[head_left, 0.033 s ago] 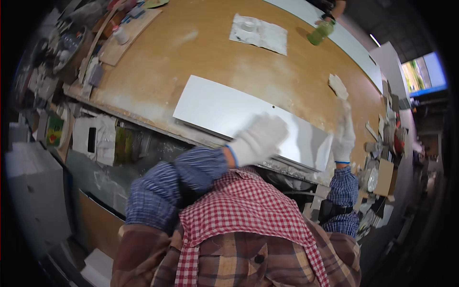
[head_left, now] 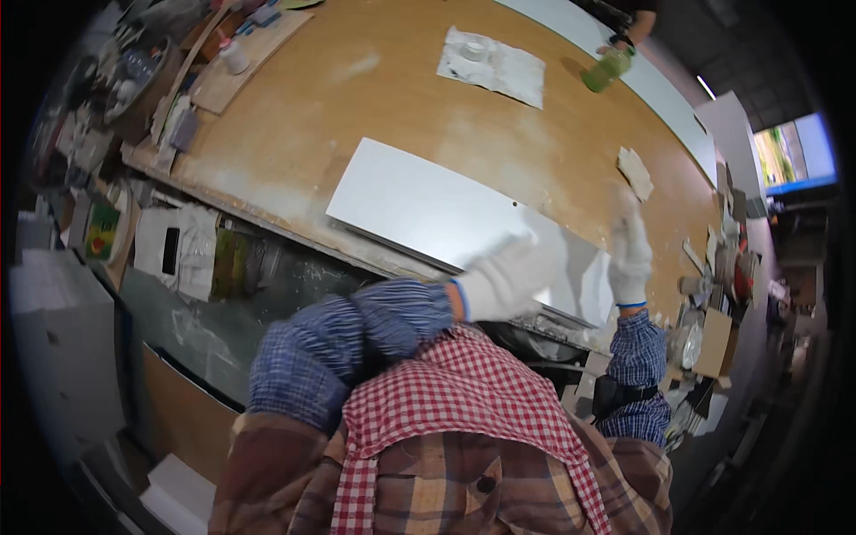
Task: Manufacturing and cleaning white furniture panels using a scraper and cloth.
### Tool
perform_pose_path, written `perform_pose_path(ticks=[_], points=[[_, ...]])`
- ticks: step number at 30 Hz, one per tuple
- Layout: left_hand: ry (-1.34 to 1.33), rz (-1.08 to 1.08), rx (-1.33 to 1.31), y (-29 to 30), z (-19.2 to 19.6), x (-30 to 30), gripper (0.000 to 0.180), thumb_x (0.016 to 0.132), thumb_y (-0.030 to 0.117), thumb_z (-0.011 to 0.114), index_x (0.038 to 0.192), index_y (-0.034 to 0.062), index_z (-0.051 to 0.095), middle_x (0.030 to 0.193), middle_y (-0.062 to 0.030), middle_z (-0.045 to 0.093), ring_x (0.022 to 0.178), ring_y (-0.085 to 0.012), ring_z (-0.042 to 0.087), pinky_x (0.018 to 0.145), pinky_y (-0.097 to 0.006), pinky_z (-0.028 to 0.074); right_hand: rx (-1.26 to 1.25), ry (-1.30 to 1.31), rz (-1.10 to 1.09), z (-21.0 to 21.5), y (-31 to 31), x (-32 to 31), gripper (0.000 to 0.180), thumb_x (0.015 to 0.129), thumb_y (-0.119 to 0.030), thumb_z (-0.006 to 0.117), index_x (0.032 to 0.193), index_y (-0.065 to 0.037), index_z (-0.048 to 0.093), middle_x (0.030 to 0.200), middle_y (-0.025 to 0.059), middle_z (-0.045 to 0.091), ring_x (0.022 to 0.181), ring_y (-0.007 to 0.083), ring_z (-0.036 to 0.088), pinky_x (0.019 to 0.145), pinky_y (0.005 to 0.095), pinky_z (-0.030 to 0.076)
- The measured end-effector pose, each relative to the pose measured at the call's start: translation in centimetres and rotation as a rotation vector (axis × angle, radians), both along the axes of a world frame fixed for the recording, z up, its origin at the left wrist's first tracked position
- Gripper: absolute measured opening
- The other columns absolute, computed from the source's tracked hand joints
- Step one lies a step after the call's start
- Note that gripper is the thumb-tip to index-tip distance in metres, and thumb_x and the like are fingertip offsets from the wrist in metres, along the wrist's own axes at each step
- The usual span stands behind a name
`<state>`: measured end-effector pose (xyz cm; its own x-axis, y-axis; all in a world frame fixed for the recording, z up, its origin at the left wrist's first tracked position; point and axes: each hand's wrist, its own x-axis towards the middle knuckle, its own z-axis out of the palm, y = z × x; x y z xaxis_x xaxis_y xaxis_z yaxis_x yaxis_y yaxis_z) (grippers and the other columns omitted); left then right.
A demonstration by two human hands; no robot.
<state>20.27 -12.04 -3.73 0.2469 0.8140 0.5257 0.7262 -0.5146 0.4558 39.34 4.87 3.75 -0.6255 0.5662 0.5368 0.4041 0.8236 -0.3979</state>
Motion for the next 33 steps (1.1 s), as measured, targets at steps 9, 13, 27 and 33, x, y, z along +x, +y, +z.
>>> perform_pose_path(ticks=[9, 13, 27, 33], points=[[0.004, -0.124, 0.216, 1.3, -5.5, 7.0, 0.028, 0.086, 0.023, 0.063, 0.111, 0.0132, 0.07, 0.1, -0.004, 0.07, 0.095, -0.0274, 0.068, 0.079, -0.042, 0.056, 0.095, -0.577, 0.91, -3.0, -5.9, -18.0, 0.052, 0.092, -0.027, 0.066, 0.135, -0.001, 0.053, 0.141, 0.0191, 0.051, 0.13, 0.0368, 0.046, 0.111, 0.0448, 0.038], [-0.636, 0.076, 0.019, 0.9, -8.5, 11.0, 0.015, 0.093, 0.018, 0.06, 0.095, 0.0068, 0.07, 0.088, -0.0165, 0.07, 0.078, -0.0368, 0.069, 0.069, -0.049, 0.054, 0.166, -0.259, 0.963, -4.9, -7.9, -28.0, 0.044, 0.093, -0.028, 0.065, 0.128, -0.003, 0.057, 0.131, 0.0162, 0.055, 0.119, 0.0363, 0.051, 0.107, 0.0463, 0.04], [-0.292, -0.118, 0.241, 1.2, -7.0, 11.1, 0.022, 0.085, 0.027, 0.066, 0.09, 0.0101, 0.078, 0.099, -0.0107, 0.075, 0.093, -0.032, 0.073, 0.075, -0.046, 0.059, 0.235, -0.733, 1.15, -3.6, -8.5, -14.5, 0.06, 0.093, -0.036, 0.056, 0.146, -0.007, 0.052, 0.15, 0.0141, 0.052, 0.139, 0.0293, 0.049, 0.122, 0.0489, 0.031], [-0.102, -0.119, -0.379, 0.2, -4.4, 10.4, 0.026, 0.087, 0.028, 0.064, 0.102, 0.0129, 0.079, 0.107, -0.0125, 0.075, 0.098, -0.033, 0.073, 0.082, -0.047, 0.059, 0.152, -0.409, 1.126, -3.9, -13.5, -26.9, 0.054, 0.091, -0.035, 0.061, 0.136, -0.005, 0.056, 0.138, 0.0119, 0.056, 0.126, 0.0312, 0.052, 0.115, 0.0474, 0.036]])
